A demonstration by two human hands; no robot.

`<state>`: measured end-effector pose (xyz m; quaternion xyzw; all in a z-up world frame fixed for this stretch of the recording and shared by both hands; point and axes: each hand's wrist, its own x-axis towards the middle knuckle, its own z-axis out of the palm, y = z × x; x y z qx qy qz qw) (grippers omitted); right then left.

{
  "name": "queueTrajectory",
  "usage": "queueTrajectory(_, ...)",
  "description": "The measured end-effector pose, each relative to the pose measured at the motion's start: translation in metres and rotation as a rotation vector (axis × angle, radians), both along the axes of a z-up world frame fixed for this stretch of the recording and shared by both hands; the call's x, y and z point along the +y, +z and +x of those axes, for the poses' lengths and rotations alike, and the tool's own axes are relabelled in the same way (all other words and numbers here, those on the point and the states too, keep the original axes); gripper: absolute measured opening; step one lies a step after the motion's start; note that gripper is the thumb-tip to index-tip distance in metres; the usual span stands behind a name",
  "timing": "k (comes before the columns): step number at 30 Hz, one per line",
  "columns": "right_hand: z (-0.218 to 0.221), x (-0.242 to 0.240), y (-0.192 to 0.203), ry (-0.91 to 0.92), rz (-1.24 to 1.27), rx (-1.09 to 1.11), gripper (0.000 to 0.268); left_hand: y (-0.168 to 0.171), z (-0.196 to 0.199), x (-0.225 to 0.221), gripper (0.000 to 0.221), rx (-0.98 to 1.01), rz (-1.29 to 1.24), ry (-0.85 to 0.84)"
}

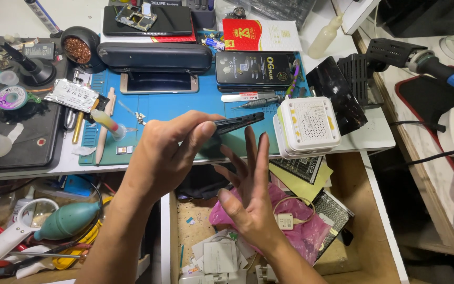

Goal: Disassembling a smartphone by prying off the back cover using a thin metal tool

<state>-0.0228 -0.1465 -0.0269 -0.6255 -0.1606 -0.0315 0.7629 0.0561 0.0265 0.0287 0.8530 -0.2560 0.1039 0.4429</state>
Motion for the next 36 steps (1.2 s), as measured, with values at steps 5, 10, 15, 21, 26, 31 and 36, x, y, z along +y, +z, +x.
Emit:
queueTrajectory(5,0.006,0.002,-0.005,-0.097,-0.009,0.005,0.102,-0.011,-0.01,-0.011,0.033,-0.061,-0.124,-0.02)
queueTrajectory(10,0.01,0.003,-0.007,-0.215,0.015,0.013,0.105,-0.018,-0.028,-0.023,0.027,-0.114,-0.08,-0.03)
queueTrajectory(15,0.012,0.008,-0.008,-0.365,0.024,0.043,0.118,-0.02,-0.036,-0.026,0.017,-0.103,-0.073,-0.068)
queueTrajectory(21,0.034,0.028,0.006,-0.546,-0.022,-0.072,0.093,-0.021,-0.029,-0.024,0.033,-0.1,-0.123,-0.046)
queueTrajectory(26,0.044,0.038,0.02,-0.54,-0.006,-0.034,0.093,-0.016,-0.02,-0.012,0.026,-0.024,-0.192,0.003)
queueTrajectory(31,0.061,0.047,0.01,-0.605,-0.039,-0.103,0.108,-0.014,-0.011,-0.008,0.026,0.003,-0.373,0.096)
queueTrajectory(36,0.07,0.053,0.01,-0.627,-0.107,-0.124,0.107,-0.013,-0.004,-0.003,0.031,0.101,-0.515,0.086)
